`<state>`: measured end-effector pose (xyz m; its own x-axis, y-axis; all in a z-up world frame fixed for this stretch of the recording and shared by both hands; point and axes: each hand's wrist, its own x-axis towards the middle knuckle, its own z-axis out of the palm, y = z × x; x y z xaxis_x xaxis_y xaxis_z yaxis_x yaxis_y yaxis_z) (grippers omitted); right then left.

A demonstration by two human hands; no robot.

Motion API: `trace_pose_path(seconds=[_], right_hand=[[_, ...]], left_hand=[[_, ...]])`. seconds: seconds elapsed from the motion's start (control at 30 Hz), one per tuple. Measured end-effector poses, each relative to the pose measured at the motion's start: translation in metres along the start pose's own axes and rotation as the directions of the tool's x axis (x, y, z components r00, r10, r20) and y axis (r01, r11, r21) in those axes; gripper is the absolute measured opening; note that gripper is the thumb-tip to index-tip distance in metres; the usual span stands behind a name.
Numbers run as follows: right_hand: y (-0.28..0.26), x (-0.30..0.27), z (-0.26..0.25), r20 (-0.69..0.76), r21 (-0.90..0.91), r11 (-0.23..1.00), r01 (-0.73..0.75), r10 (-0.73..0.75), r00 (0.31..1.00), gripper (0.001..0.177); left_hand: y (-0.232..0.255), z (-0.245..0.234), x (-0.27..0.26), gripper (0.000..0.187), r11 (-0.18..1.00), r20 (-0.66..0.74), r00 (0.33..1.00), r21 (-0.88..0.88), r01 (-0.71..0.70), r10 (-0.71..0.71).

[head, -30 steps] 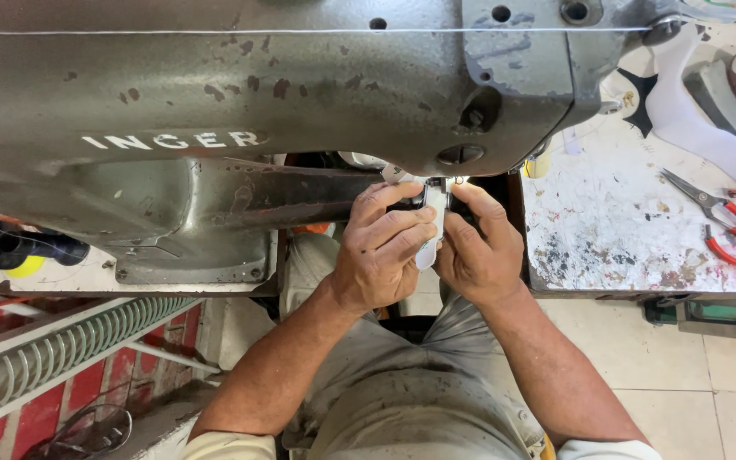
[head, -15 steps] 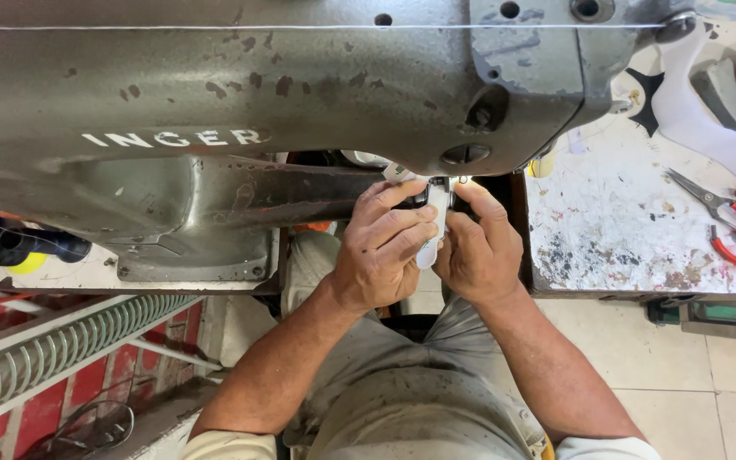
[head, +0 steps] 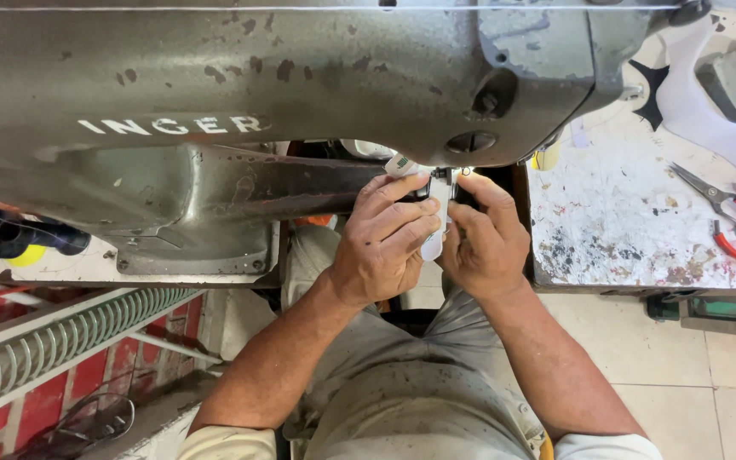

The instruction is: Stitching a white reinforcement strip onto the heel of a shoe using an industrial sewing machine

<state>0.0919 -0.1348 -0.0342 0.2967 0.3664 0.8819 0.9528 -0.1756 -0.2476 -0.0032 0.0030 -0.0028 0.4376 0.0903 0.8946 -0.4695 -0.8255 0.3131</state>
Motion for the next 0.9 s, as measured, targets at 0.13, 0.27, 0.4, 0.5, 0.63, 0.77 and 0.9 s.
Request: trace_pose_path(seconds=[0.13, 0.27, 0.4, 0.5, 0.63, 0.77, 0.9], right_hand=[[-0.003, 0.003, -0.004, 0.009, 0.075, 0.996, -0.055, 0.055, 0.998, 0.012], [-0.004, 0.007, -0.008, 0.027, 0.150, 0.984, -0.100, 0.097, 0.995, 0.010], [-0.001, 0.012, -0.011, 0.052, 0.200, 0.973, -0.111, 0.103, 0.993, 0.010], [0.002, 0.015, -0.014, 0.078, 0.240, 0.966, -0.100, 0.083, 0.993, 0.013], [0.000, 0.018, -0.019, 0.101, 0.279, 0.955, -0.098, 0.072, 0.992, 0.018], [-0.002, 0.018, -0.021, 0.106, 0.287, 0.953, -0.092, 0.064, 0.992, 0.015], [-0.002, 0.017, -0.023, 0.112, 0.307, 0.947, -0.095, 0.063, 0.992, 0.014]], left_hand=[[0.000, 0.001, -0.005, 0.023, 1.000, 0.011, 1.000, -0.003, 0.019, -0.019], [-0.002, 0.002, -0.007, 0.021, 1.000, 0.028, 1.000, 0.017, 0.006, -0.007], [-0.004, 0.001, -0.009, 0.023, 0.999, 0.046, 0.999, 0.033, -0.018, 0.017], [-0.006, 0.000, -0.009, 0.018, 0.995, 0.071, 0.995, 0.068, -0.070, 0.065], [-0.004, -0.003, -0.009, 0.014, 0.993, 0.094, 0.993, 0.080, -0.082, 0.075], [-0.005, 0.000, -0.012, 0.015, 0.990, 0.102, 0.990, 0.098, -0.103, 0.092], [-0.004, 0.001, -0.012, 0.013, 0.981, 0.086, 0.990, 0.146, -0.127, 0.115]])
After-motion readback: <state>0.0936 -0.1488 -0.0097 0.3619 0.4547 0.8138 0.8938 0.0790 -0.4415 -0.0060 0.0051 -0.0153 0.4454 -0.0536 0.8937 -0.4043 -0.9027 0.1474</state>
